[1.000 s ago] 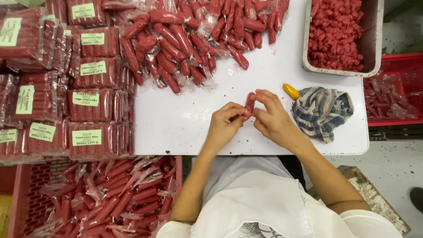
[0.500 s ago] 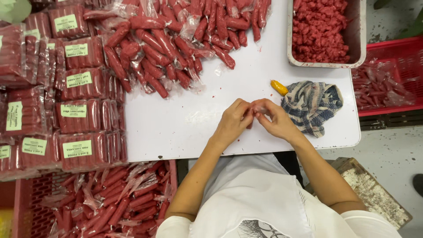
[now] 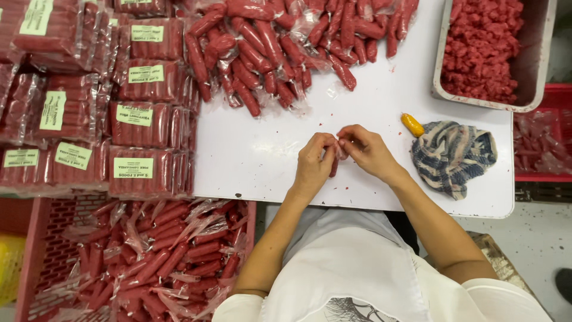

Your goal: The person fills sausage casings with ground meat, ties off the ends, and places the finished sausages into a pink basket. They repeatedly pick up casings, fill them, and tie them off by hand.

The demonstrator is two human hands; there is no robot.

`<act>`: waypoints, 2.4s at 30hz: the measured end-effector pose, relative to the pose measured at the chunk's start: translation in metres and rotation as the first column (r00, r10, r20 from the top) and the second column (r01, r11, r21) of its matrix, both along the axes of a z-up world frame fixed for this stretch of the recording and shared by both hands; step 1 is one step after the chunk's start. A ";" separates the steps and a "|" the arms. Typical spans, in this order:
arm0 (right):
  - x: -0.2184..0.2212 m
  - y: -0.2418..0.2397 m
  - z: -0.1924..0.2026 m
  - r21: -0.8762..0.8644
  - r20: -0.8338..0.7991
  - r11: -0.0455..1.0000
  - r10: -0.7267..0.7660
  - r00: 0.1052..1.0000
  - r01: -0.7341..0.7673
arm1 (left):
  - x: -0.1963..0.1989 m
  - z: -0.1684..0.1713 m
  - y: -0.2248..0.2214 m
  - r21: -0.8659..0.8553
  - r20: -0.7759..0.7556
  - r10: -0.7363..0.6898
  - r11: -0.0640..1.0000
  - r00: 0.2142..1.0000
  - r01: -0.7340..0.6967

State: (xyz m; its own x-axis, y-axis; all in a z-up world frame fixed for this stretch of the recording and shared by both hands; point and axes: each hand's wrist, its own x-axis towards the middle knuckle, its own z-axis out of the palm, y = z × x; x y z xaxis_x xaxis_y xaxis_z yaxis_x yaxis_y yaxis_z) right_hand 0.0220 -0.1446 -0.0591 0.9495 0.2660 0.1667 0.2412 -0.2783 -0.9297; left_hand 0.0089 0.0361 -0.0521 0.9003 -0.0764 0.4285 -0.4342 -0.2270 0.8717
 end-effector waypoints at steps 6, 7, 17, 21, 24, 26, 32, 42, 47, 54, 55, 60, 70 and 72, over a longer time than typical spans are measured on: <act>0.006 0.002 0.014 -0.283 0.299 0.959 0.112 0.948 -0.024 | 0.008 -0.013 -0.002 0.212 0.150 0.047 0.974 0.988 -0.078; 0.007 -0.004 0.005 -0.284 0.299 0.959 0.105 0.949 -0.017 | 0.007 -0.009 -0.006 0.210 0.149 0.039 0.975 0.988 -0.071; -0.002 -0.028 -0.031 0.502 -0.642 0.606 -0.216 0.736 0.617 | 0.015 -0.004 -0.064 0.204 0.264 -0.171 0.972 0.949 0.118; 0.009 -0.029 -0.039 0.254 -0.500 0.732 -0.460 0.734 0.632 | 0.028 -0.027 -0.079 0.094 0.056 -0.070 0.993 0.996 0.065; 0.022 -0.038 -0.028 -0.016 0.090 0.877 -0.477 0.874 0.480 | 0.036 -0.008 -0.077 -0.070 -0.182 -0.051 0.997 0.982 0.039; 0.037 -0.041 -0.028 -0.102 0.230 0.881 -0.432 0.872 0.463 | 0.045 -0.009 -0.074 0.020 -0.146 -0.043 0.999 0.988 0.047; 0.094 -0.025 -0.010 0.268 -0.279 0.774 -0.508 0.815 0.574 | 0.057 -0.021 -0.059 0.048 -0.273 -0.137 0.987 0.952 0.156; 0.267 -0.077 0.091 -0.988 0.065 -0.142 0.015 0.998 0.066 | -0.048 0.133 0.182 0.785 -0.596 0.403 0.475 0.694 0.399; 0.280 -0.141 0.052 -0.967 0.161 -0.153 0.253 0.954 0.204 | -0.106 0.159 0.210 0.957 -0.270 0.739 0.138 0.617 0.255; 0.100 -0.077 0.156 -0.829 0.526 0.180 0.572 0.630 0.529 | 0.017 0.114 0.046 0.183 0.074 -0.124 0.977 0.990 0.108; 0.086 -0.077 0.161 -0.831 0.523 0.170 0.559 0.643 0.529 | 0.032 0.105 0.015 0.182 0.070 -0.143 0.975 0.987 0.128; 0.029 -0.092 0.170 -0.780 0.583 0.252 0.624 0.520 0.573 | 0.054 0.077 -0.106 -0.326 -0.273 -0.500 0.852 0.822 0.410; 0.094 -0.070 0.061 -0.626 0.675 0.772 0.465 0.573 0.112 | -0.002 0.085 -0.073 -0.891 -0.264 -0.842 0.400 0.470 0.216; 0.108 -0.038 0.024 -0.505 0.695 0.862 0.382 0.609 0.036 | -0.008 0.079 -0.051 -0.957 -0.173 -0.884 0.255 0.434 0.139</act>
